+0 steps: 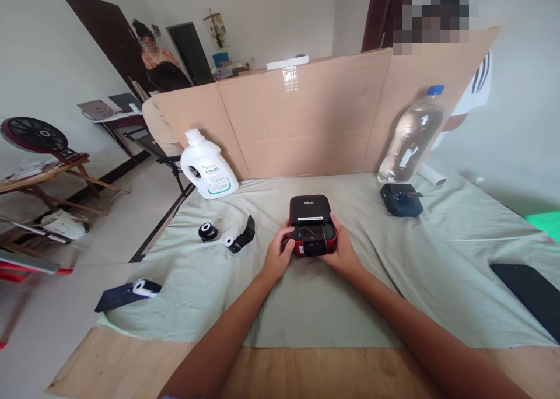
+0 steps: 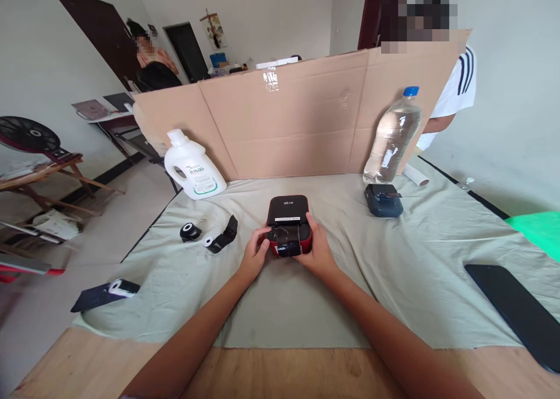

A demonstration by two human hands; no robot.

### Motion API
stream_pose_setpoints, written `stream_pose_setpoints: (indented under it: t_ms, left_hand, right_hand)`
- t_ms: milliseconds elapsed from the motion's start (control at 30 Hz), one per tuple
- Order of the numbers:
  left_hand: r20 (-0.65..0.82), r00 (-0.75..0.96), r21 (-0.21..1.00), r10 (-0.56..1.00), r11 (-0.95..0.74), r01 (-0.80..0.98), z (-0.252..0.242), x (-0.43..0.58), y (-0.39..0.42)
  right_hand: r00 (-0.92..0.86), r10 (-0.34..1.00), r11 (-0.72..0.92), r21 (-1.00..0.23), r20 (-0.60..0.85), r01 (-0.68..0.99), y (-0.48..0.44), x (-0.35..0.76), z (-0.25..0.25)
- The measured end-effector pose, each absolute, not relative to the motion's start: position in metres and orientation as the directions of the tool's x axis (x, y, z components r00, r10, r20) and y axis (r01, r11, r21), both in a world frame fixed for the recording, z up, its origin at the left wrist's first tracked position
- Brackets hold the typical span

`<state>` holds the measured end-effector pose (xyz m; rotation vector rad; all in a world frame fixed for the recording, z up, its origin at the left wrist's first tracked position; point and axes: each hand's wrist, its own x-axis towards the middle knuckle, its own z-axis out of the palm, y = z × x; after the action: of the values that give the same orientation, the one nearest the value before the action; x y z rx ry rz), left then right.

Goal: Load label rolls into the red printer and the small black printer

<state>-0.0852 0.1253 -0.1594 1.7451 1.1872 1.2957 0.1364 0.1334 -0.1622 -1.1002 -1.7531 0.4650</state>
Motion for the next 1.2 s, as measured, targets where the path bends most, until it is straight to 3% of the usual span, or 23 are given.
stream_pose_setpoints:
  t_ms: [200,367,467,567,667,767,867,967,1067,1200]
  left_hand:
    - [0.401,0.108,0.881,0.910,-0.415,0.228,-0.153,-0.084,0.118]
    - [0.396,0.086,0.893,0.914,-0.405,0.196,-0.154,-0.086,0.120]
    - [0.414,0.082,0.886,0.906,-0.422,0.193,-0.154,-0.087,0.120]
    - [0.420,0.084,0.887,0.904,-0.428,0.175,-0.156,-0.087,0.121]
    - [0.422,0.083,0.890,0.903,-0.430,0.154,-0.157,-0.086,0.121]
    - [0.423,0.082,0.891,0.903,-0.430,0.145,-0.157,-0.086,0.121]
    - [0.414,0.088,0.893,0.906,-0.423,0.151,-0.156,-0.086,0.121]
    - [0.415,0.097,0.892,0.904,-0.426,0.149,-0.156,-0.087,0.121]
    - [0.426,0.106,0.887,0.899,-0.438,0.148,-0.155,-0.088,0.122]
    - [0.436,0.116,0.883,0.892,-0.449,0.137,-0.156,-0.089,0.123]
  right_hand:
    - [-0.145,0.832,0.538,-0.715,0.536,0.446,0.136,0.140,-0.170]
    - [-0.331,0.875,0.440,-0.865,0.353,0.240,0.143,0.167,-0.150]
    - [-0.315,0.891,0.424,-0.848,0.328,0.318,0.157,0.181,-0.123]
    - [-0.261,0.902,0.431,-0.690,0.344,0.581,0.179,0.174,-0.091]
    - [-0.384,0.892,0.452,-0.412,0.240,0.791,0.205,0.146,-0.063]
    - [-0.526,0.850,0.512,-0.184,-0.034,0.839,0.224,0.110,-0.045]
    - [-0.465,0.836,0.474,-0.042,-0.293,0.879,0.232,0.078,-0.038]
    - [-0.385,0.841,0.428,0.032,-0.380,0.903,0.234,0.064,-0.037]
    - [-0.437,0.818,0.458,-0.036,-0.374,0.888,0.233,0.070,-0.032]
    - [-0.521,0.821,0.375,-0.467,-0.235,0.801,0.222,0.098,-0.014]
